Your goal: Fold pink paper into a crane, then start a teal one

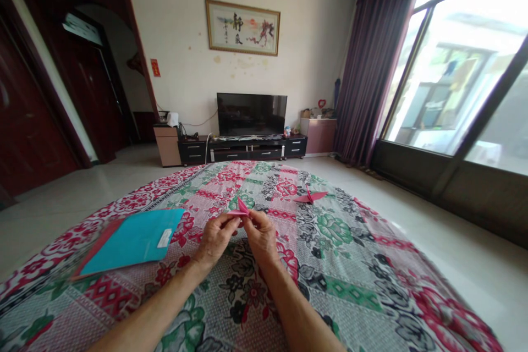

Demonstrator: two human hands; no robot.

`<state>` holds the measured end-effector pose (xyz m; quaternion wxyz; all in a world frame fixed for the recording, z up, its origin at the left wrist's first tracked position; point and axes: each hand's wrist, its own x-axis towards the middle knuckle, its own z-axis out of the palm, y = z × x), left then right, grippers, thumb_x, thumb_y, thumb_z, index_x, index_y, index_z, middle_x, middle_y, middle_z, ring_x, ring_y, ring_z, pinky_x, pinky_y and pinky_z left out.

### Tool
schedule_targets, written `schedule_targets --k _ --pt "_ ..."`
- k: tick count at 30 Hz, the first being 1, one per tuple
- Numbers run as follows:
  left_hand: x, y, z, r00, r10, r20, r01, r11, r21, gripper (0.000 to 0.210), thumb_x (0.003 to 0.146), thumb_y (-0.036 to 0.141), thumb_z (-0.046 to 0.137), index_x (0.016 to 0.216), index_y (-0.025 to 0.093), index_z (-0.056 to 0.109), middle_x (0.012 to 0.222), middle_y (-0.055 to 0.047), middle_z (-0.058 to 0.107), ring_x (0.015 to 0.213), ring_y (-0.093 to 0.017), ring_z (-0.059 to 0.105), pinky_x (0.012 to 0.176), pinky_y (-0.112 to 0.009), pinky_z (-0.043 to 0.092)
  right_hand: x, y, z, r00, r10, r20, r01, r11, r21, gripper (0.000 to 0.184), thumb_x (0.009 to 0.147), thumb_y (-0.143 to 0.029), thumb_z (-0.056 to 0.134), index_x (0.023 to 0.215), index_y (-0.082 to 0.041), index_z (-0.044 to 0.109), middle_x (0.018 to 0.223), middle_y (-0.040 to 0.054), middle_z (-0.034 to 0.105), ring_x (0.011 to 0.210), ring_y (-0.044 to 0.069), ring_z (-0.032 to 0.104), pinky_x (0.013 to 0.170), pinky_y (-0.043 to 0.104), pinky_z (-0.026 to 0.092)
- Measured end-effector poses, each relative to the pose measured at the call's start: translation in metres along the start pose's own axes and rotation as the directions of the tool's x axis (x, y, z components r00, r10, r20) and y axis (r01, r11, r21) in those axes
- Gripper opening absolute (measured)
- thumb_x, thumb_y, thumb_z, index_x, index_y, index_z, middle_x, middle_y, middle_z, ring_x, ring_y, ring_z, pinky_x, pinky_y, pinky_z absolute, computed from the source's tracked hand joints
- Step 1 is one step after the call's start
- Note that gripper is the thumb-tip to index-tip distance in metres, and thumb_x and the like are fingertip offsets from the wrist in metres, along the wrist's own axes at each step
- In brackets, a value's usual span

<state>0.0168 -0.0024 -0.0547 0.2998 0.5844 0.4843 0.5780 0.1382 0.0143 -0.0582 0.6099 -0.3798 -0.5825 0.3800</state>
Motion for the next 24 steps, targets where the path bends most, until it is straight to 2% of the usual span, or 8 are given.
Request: schedule_targets --k 3,6,9,15,19,24 --pt "0.0012 -0.0010 -0.0021 1.000 -0.009 0.005 0.009 1.000 0.003 0.027 0.079 0.034 0.053 0.089 0.015 0.069 0.073 -0.003 0.067 0.065 -0.014 0.059 0.061 -0.023 0.047 -0.0012 -0.0024 0.0001 0.998 -0.047 0.040 0.049 0.997 -0.064 0.018 0.070 -0.029 0.062 0.084 -0.022 0.072 0.074 0.0014 0.062 0.069 0.016 0.052 0.063 0.026 0.042" --pt "0.0012 0.0026 -0.0049 1.000 -0.026 0.005 0.026 0.999 0.030 0.026 0.078 0.034 0.054 0.086 0.015 0.070 0.071 -0.003 0.068 0.064 -0.014 0.059 0.061 -0.024 0.047 -0.0019 -0.0013 -0.0009 0.995 -0.006 0.096 0.008 1.000 -0.024 0.022 0.071 -0.023 0.056 0.086 -0.023 0.072 0.080 0.0021 0.063 0.075 0.017 0.054 0.064 0.027 0.044" --pt "0.0002 0.0064 -0.0050 1.000 -0.006 0.002 0.006 0.999 0.038 0.024 0.076 0.034 0.056 0.085 0.015 0.069 0.074 -0.004 0.069 0.068 -0.015 0.061 0.062 -0.023 0.048 -0.0012 0.0020 -0.0012 0.994 0.053 0.091 -0.058 0.997 0.049 0.024 0.074 -0.027 0.053 0.088 -0.023 0.072 0.081 0.0026 0.063 0.074 0.018 0.055 0.063 0.028 0.045" --pt "-0.0014 0.0057 -0.0014 1.000 0.007 0.017 -0.007 1.000 0.009 0.024 0.073 0.035 0.061 0.086 0.016 0.067 0.078 -0.004 0.070 0.071 -0.016 0.063 0.066 -0.024 0.049 0.0013 0.0047 0.0017 0.993 0.095 0.064 -0.102 0.987 0.126 0.020 0.069 -0.033 0.064 0.083 -0.019 0.069 0.066 -0.0007 0.060 0.062 0.013 0.050 0.059 0.026 0.040" --pt "-0.0015 0.0035 -0.0019 0.999 0.050 -0.019 -0.047 0.991 0.122 0.021 0.073 0.036 0.061 0.079 0.017 0.067 0.069 -0.002 0.067 0.063 -0.014 0.059 0.060 -0.022 0.045 0.0015 0.0054 0.0028 0.987 0.135 0.090 -0.150 0.968 0.199 0.022 0.065 -0.034 0.069 0.081 -0.019 0.065 0.068 -0.0017 0.059 0.058 0.010 0.047 0.055 0.023 0.037" --pt "-0.0024 0.0044 -0.0028 0.986 0.167 -0.024 -0.156 0.953 0.261 0.019 0.077 0.034 0.057 0.076 0.019 0.068 0.071 -0.002 0.066 0.065 -0.014 0.058 0.063 -0.022 0.044 0.0015 0.0051 0.0020 0.979 0.177 0.105 -0.198 0.951 0.239 0.025 0.063 -0.035 0.071 0.080 -0.019 0.062 0.067 -0.0024 0.058 0.056 0.009 0.046 0.054 0.022 0.037"
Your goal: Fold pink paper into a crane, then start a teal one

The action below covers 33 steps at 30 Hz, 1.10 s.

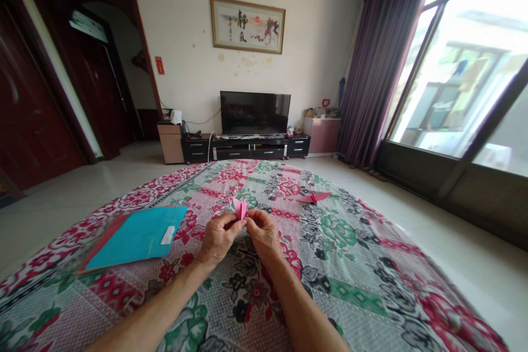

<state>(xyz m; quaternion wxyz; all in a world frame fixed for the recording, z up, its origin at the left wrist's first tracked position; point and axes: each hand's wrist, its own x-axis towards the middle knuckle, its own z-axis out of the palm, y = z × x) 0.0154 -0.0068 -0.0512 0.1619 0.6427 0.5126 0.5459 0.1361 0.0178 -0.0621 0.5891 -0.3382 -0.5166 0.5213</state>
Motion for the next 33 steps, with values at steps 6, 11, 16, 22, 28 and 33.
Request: schedule_targets --k 6,11,16,22,28,33 --pt "-0.001 0.000 0.001 0.995 0.103 -0.003 -0.103 0.992 0.074 0.014 0.080 0.027 0.055 0.077 0.019 0.067 0.073 -0.002 0.064 0.067 -0.013 0.058 0.065 -0.023 0.044 0.001 0.001 -0.001 1.000 0.018 0.004 -0.018 0.999 0.032 0.030 0.064 -0.032 0.071 0.089 -0.020 0.059 0.068 -0.0033 0.058 0.057 0.010 0.048 0.055 0.023 0.038" --pt "-0.001 -0.003 0.001 0.995 0.102 -0.010 -0.100 0.990 0.094 0.013 0.079 0.026 0.056 0.079 0.018 0.066 0.074 -0.002 0.064 0.068 -0.013 0.057 0.066 -0.023 0.045 0.002 0.004 -0.002 1.000 0.016 -0.004 -0.016 1.000 0.025 0.028 0.065 -0.033 0.070 0.088 -0.020 0.059 0.070 -0.0028 0.059 0.059 0.010 0.050 0.057 0.023 0.040" --pt "-0.001 -0.005 0.002 0.996 0.081 -0.038 -0.077 0.991 0.111 0.013 0.078 0.027 0.058 0.081 0.017 0.065 0.074 -0.003 0.064 0.068 -0.014 0.058 0.066 -0.024 0.045 -0.001 -0.003 -0.001 0.999 0.016 0.029 -0.014 0.998 -0.066 0.020 0.070 -0.033 0.065 0.085 -0.020 0.064 0.076 -0.0006 0.062 0.065 0.012 0.053 0.060 0.024 0.042" --pt "-0.001 -0.004 0.002 0.992 0.110 -0.063 -0.099 0.983 0.157 0.011 0.078 0.027 0.058 0.076 0.017 0.063 0.071 -0.002 0.063 0.066 -0.013 0.057 0.064 -0.023 0.044 -0.002 -0.005 -0.001 0.999 0.029 0.022 -0.027 0.997 -0.074 0.022 0.069 -0.034 0.065 0.087 -0.021 0.067 0.077 -0.0004 0.064 0.067 0.013 0.055 0.061 0.024 0.043" --pt "-0.001 -0.010 0.002 0.991 0.122 -0.045 -0.112 0.977 0.181 0.014 0.081 0.021 0.051 0.073 0.017 0.063 0.070 -0.003 0.062 0.065 -0.012 0.056 0.064 -0.022 0.043 -0.002 -0.005 0.000 0.999 0.024 -0.031 -0.025 0.999 -0.038 0.025 0.067 -0.037 0.067 0.084 -0.019 0.063 0.071 -0.0007 0.062 0.062 0.012 0.054 0.058 0.023 0.045" --pt "-0.002 -0.010 0.002 0.995 0.098 -0.019 -0.094 0.983 0.156 0.017 0.081 0.022 0.050 0.072 0.017 0.063 0.069 -0.003 0.062 0.065 -0.013 0.057 0.064 -0.021 0.042 0.001 0.001 -0.001 0.994 -0.075 -0.081 0.070 0.996 -0.064 0.027 0.067 -0.037 0.068 0.085 -0.019 0.061 0.073 0.0000 0.062 0.059 0.011 0.052 0.055 0.024 0.043"
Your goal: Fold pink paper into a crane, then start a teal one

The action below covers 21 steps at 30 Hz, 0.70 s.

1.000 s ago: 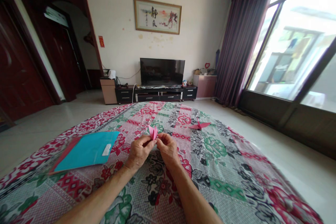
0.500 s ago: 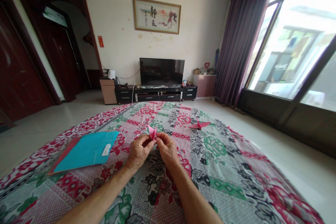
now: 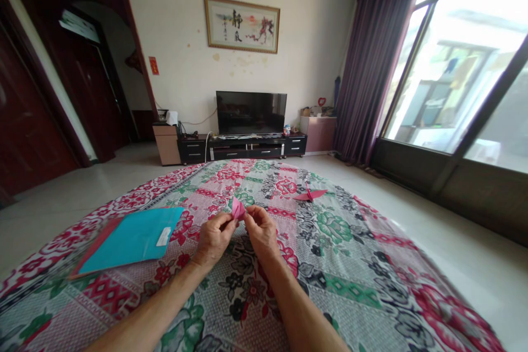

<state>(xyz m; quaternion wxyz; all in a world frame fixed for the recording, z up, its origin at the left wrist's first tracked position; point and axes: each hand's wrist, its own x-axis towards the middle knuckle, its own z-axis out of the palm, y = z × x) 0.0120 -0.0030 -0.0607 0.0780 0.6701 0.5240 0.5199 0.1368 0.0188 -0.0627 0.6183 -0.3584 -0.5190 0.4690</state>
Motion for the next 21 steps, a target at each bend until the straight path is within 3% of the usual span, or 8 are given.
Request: schedule_targets --k 4,8,12,17,21 --pt "-0.0006 0.0026 -0.0010 1.000 -0.022 0.014 0.022 1.000 0.005 0.018 0.080 0.024 0.050 0.068 0.017 0.061 0.067 -0.002 0.061 0.062 -0.012 0.055 0.061 -0.021 0.041 0.0001 0.0018 -0.0016 0.986 -0.162 -0.045 0.155 0.980 -0.127 0.023 0.069 -0.035 0.067 0.084 -0.019 0.062 0.079 0.0024 0.062 0.070 0.014 0.056 0.060 0.025 0.045" --pt "-0.0007 0.0014 -0.0009 0.999 -0.036 0.021 0.036 0.999 0.013 0.017 0.079 0.023 0.051 0.067 0.017 0.061 0.064 -0.001 0.060 0.059 -0.011 0.052 0.058 -0.020 0.038 -0.0022 -0.0020 -0.0025 0.957 -0.292 0.004 0.282 0.921 -0.270 0.020 0.074 -0.032 0.063 0.091 -0.021 0.063 0.087 0.0041 0.060 0.079 0.016 0.057 0.063 0.025 0.047" --pt "-0.0004 -0.0017 0.0003 0.999 -0.015 0.030 0.015 1.000 0.007 0.016 0.079 0.023 0.051 0.070 0.016 0.063 0.066 -0.001 0.061 0.061 -0.011 0.053 0.060 -0.020 0.039 -0.0024 -0.0038 -0.0016 0.942 -0.335 0.034 0.330 0.900 -0.285 0.015 0.078 -0.030 0.060 0.090 -0.021 0.061 0.087 0.0030 0.057 0.078 0.014 0.056 0.062 0.024 0.048" --pt "0.0002 -0.0046 0.0018 0.998 -0.057 0.027 0.058 0.998 -0.022 0.024 0.079 0.037 0.056 0.070 0.016 0.063 0.064 0.000 0.059 0.058 -0.009 0.051 0.057 -0.019 0.038 -0.0014 -0.0026 -0.0004 0.925 -0.379 0.038 0.370 0.868 -0.332 0.007 0.079 -0.027 0.058 0.080 -0.020 0.057 0.081 0.0012 0.056 0.075 0.013 0.054 0.062 0.023 0.047" --pt "0.0006 -0.0043 0.0013 0.995 -0.089 0.033 0.090 0.995 -0.035 0.024 0.078 0.037 0.056 0.069 0.017 0.064 0.064 0.000 0.060 0.057 -0.009 0.050 0.056 -0.019 0.037 -0.0014 -0.0046 0.0010 0.907 -0.421 0.036 0.398 0.823 -0.405 0.003 0.079 -0.021 0.056 0.081 -0.020 0.057 0.076 0.0003 0.057 0.069 0.012 0.054 0.061 0.024 0.046"
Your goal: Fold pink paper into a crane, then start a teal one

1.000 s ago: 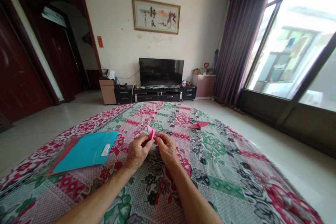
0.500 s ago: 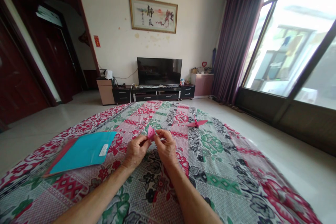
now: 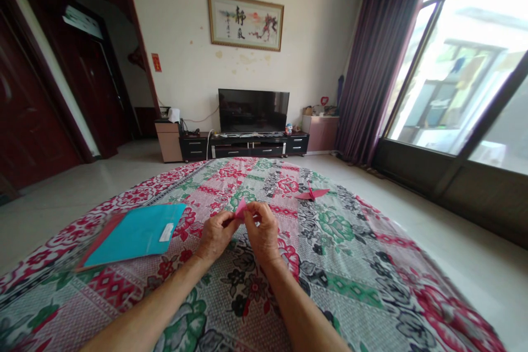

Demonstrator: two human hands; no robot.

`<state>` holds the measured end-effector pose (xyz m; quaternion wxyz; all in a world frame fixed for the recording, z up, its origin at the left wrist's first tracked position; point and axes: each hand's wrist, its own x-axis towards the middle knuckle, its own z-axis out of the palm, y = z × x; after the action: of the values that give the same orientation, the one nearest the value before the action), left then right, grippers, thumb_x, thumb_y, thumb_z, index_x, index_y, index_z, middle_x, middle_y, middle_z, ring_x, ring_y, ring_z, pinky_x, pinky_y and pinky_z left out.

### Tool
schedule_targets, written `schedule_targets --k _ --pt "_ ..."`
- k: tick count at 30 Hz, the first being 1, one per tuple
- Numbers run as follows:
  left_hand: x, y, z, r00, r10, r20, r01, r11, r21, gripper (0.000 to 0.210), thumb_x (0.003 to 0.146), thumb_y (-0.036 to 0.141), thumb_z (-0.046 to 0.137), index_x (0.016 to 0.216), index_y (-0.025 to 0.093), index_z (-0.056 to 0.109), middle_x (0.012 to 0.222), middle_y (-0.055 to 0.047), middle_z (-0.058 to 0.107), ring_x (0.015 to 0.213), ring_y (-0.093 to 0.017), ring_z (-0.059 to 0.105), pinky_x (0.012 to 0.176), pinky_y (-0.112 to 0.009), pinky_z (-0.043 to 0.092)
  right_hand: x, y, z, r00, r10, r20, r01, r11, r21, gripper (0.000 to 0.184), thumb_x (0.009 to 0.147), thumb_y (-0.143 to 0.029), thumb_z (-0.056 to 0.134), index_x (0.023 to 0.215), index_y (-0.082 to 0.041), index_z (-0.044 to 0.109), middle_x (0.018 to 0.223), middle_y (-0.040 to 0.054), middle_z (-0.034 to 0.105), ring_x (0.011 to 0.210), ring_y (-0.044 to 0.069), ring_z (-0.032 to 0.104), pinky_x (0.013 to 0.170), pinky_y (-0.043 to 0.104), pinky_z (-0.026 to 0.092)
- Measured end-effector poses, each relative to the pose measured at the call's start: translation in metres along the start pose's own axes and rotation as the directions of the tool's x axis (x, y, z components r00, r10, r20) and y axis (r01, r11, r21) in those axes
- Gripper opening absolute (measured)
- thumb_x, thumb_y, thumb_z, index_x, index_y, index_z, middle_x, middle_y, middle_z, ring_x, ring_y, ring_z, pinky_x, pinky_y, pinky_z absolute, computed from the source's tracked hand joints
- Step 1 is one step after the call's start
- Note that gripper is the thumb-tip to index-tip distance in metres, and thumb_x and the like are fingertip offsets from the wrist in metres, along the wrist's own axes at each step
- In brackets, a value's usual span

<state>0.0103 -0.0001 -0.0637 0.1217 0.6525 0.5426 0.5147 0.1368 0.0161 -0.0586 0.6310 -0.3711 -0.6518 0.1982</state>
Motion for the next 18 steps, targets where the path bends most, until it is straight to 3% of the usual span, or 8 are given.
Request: schedule_targets --k 6,12,18 --pt "0.002 0.002 -0.002 0.994 -0.110 0.021 0.111 0.992 -0.054 0.023 0.076 0.037 0.056 0.068 0.017 0.064 0.060 0.001 0.060 0.056 -0.011 0.051 0.055 -0.020 0.037 0.001 -0.008 -0.002 0.995 -0.100 -0.010 0.099 0.990 -0.097 0.007 0.077 -0.015 0.054 0.072 -0.020 0.056 0.073 0.0005 0.057 0.068 0.013 0.054 0.061 0.025 0.046" --pt "0.005 0.003 -0.005 0.955 -0.288 0.067 0.296 0.930 -0.216 0.024 0.075 0.038 0.053 0.066 0.018 0.063 0.056 0.000 0.062 0.053 -0.012 0.056 0.054 -0.021 0.040 -0.003 -0.012 -0.003 0.982 -0.162 0.101 0.171 0.982 -0.085 0.011 0.074 -0.010 0.053 0.075 -0.020 0.056 0.083 0.0033 0.059 0.079 0.015 0.056 0.065 0.027 0.047" --pt "0.005 0.003 -0.006 0.957 -0.278 0.084 0.291 0.919 -0.267 0.027 0.076 0.041 0.052 0.074 0.018 0.064 0.057 0.000 0.064 0.054 -0.014 0.059 0.053 -0.022 0.043 -0.004 -0.011 -0.003 0.967 -0.204 0.153 0.222 0.968 -0.116 0.014 0.072 -0.008 0.052 0.076 -0.020 0.057 0.085 0.0037 0.060 0.081 0.016 0.056 0.072 0.029 0.046"
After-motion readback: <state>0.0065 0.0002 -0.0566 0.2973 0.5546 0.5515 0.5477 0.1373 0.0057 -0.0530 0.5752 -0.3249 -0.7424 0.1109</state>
